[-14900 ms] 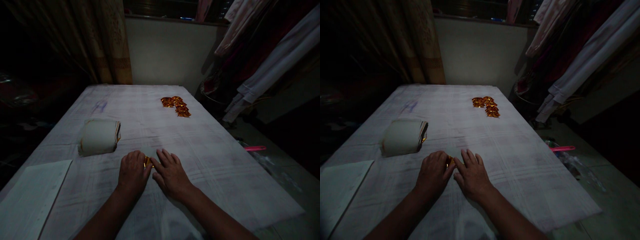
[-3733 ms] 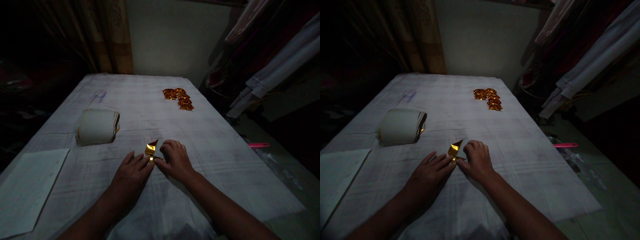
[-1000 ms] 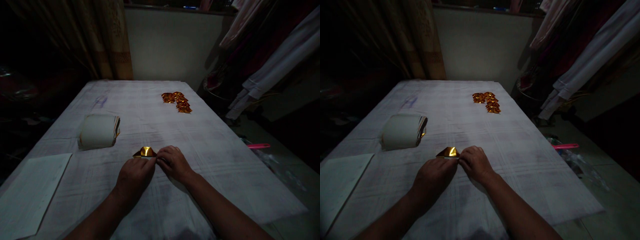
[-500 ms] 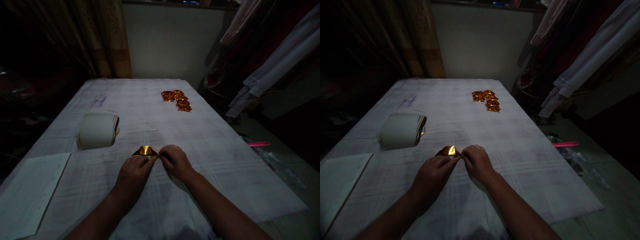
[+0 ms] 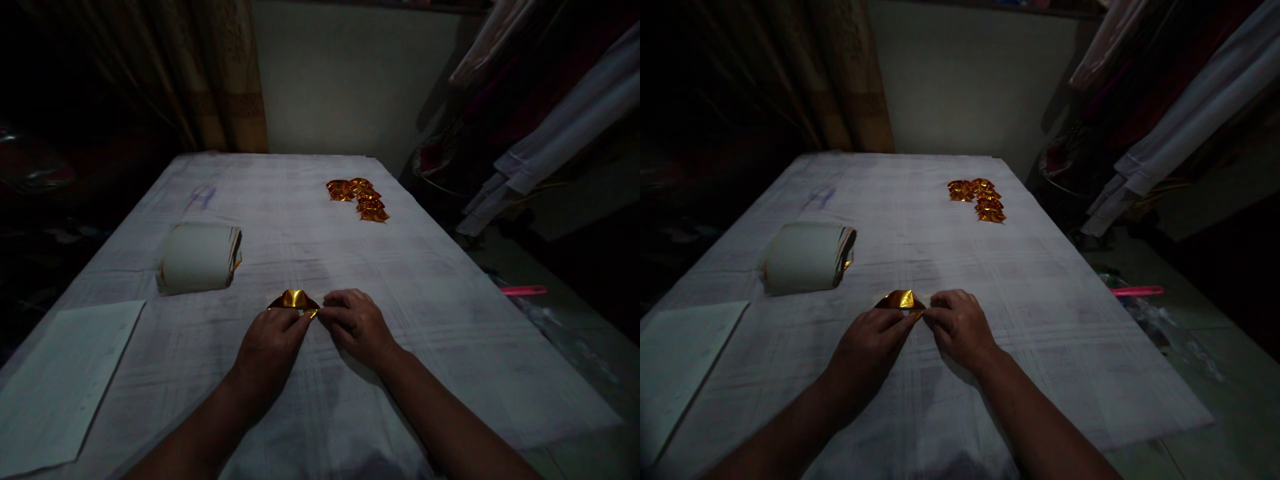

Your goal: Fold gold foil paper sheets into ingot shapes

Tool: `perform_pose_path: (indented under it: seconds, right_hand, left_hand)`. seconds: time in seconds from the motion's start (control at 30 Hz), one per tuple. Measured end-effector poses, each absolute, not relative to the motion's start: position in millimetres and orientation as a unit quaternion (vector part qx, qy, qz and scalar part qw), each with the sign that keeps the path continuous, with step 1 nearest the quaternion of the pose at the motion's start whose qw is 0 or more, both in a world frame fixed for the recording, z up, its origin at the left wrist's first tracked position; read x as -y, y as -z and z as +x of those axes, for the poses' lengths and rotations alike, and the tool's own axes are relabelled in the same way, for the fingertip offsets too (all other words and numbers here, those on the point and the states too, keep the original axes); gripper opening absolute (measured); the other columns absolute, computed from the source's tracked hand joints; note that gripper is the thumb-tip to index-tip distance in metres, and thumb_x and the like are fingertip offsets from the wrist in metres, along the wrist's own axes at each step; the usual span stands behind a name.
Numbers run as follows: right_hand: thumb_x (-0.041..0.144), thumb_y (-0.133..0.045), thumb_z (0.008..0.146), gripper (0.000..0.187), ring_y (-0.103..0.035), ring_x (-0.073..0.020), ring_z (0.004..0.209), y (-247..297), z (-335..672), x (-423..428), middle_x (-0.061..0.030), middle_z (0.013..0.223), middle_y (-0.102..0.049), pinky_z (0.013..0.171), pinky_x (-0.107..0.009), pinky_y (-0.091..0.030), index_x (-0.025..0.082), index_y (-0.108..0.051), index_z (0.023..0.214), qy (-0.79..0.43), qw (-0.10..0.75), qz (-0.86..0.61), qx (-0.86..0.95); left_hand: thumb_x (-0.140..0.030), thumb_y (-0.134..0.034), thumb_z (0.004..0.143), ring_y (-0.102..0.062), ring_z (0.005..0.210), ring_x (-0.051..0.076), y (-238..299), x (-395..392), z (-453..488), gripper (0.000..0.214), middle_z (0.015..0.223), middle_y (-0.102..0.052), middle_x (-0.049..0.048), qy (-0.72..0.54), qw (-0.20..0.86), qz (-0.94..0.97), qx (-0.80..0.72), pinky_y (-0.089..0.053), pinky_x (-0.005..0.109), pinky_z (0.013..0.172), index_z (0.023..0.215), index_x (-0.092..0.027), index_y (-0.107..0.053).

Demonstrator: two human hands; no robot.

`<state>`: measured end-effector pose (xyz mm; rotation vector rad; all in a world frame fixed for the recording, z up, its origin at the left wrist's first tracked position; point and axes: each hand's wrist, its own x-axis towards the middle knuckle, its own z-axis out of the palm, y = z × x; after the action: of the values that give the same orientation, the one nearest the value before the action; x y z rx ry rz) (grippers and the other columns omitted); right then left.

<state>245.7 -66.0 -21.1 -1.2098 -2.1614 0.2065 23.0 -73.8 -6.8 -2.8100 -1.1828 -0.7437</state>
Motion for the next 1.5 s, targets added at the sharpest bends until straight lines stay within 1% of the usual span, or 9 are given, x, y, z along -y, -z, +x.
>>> perform_pose_path:
  seconds: [0.2,0.43,0.6,0.7,0.83,0.97,1.1,1.27,1.5]
  right_hand:
    - [0.020,-0.062,0.092,0.024,-0.061,-0.0260,0.101,19.3,243.9,67.9,-0.0088,0.112,-0.070,0.083,-0.042,-0.048,0.030,-0.075,0.110,-0.071,0.291,-0.464,0.834]
    - [0.021,-0.062,0.093,0.023,-0.061,-0.0251,0.099,18.6,242.8,68.1,-0.0082,0.111,-0.070,0.081,-0.041,-0.047,0.031,-0.076,0.109,-0.056,0.274,-0.463,0.841]
    - [0.022,-0.060,0.095,0.023,-0.061,-0.0252,0.099,16.9,241.9,68.8,-0.0084,0.112,-0.071,0.081,-0.042,-0.047,0.030,-0.075,0.111,-0.054,0.267,-0.466,0.842]
    - [0.022,-0.062,0.095,0.021,-0.061,-0.0250,0.097,16.5,241.5,68.8,-0.0087,0.110,-0.071,0.078,-0.040,-0.046,0.028,-0.075,0.110,-0.046,0.266,-0.465,0.843]
    - [0.020,-0.062,0.094,0.022,-0.062,-0.0234,0.095,17.9,241.2,68.2,-0.0076,0.108,-0.071,0.077,-0.038,-0.045,0.027,-0.074,0.110,-0.035,0.274,-0.461,0.843]
    - [0.020,-0.061,0.094,0.023,-0.062,-0.0229,0.094,19.6,241.3,67.5,-0.0073,0.108,-0.071,0.076,-0.037,-0.044,0.027,-0.073,0.113,-0.023,0.285,-0.451,0.846]
    - [0.023,-0.057,0.098,0.021,-0.062,-0.0225,0.095,19.5,241.7,67.3,-0.0073,0.108,-0.071,0.077,-0.037,-0.044,0.026,-0.073,0.111,-0.022,0.290,-0.448,0.845]
    - [0.027,-0.055,0.100,0.021,-0.062,-0.0209,0.094,17.3,241.6,68.1,-0.0064,0.107,-0.071,0.077,-0.036,-0.043,0.027,-0.072,0.113,-0.022,0.292,-0.434,0.852]
    - [0.024,-0.055,0.099,0.023,-0.061,-0.0217,0.093,15.9,240.3,68.5,-0.0072,0.109,-0.070,0.076,-0.036,-0.041,0.028,-0.072,0.113,-0.017,0.275,-0.437,0.856]
  left_hand:
    - [-0.017,-0.049,0.101,-0.065,0.088,0.023,4.5,73.3,24.0,0.025,0.098,-0.071,0.0083,0.239,-0.005,-0.894,0.380,-0.056,0.040,0.076,0.118,-0.016,-0.066]
    - [-0.019,-0.050,0.101,-0.065,0.089,0.022,6.2,73.8,23.0,0.023,0.099,-0.071,0.0074,0.239,-0.018,-0.890,0.387,-0.056,0.040,0.076,0.117,-0.019,-0.066]
    - [-0.018,-0.048,0.102,-0.065,0.098,0.024,5.7,76.6,22.4,0.028,0.114,-0.071,0.0102,0.256,-0.007,-0.890,0.378,-0.057,0.041,0.081,0.126,-0.018,-0.062]
    - [-0.018,-0.046,0.103,-0.065,0.102,0.025,2.3,78.9,22.0,0.028,0.120,-0.070,0.0114,0.249,0.010,-0.895,0.369,-0.057,0.042,0.081,0.126,-0.017,-0.061]
    - [-0.017,-0.045,0.102,-0.066,0.096,0.024,0.3,80.2,22.8,0.025,0.113,-0.071,0.0109,0.238,0.026,-0.899,0.367,-0.058,0.040,0.077,0.119,-0.017,-0.064]
    - [-0.017,-0.048,0.101,-0.066,0.092,0.023,1.5,80.1,24.1,0.023,0.106,-0.071,0.0084,0.229,0.026,-0.898,0.376,-0.057,0.040,0.077,0.117,-0.017,-0.065]
    - [-0.018,-0.050,0.101,-0.065,0.090,0.023,2.6,79.5,24.6,0.023,0.101,-0.070,0.0078,0.227,0.010,-0.898,0.376,-0.057,0.040,0.075,0.118,-0.017,-0.065]
    - [-0.019,-0.049,0.101,-0.064,0.090,0.022,2.8,78.9,24.2,0.023,0.102,-0.070,0.0086,0.224,0.005,-0.897,0.381,-0.056,0.041,0.077,0.116,-0.017,-0.066]
    - [-0.018,-0.049,0.101,-0.064,0.090,0.023,1.6,79.0,25.5,0.021,0.101,-0.070,0.0083,0.231,-0.003,-0.895,0.382,-0.056,0.041,0.075,0.111,-0.017,-0.067]
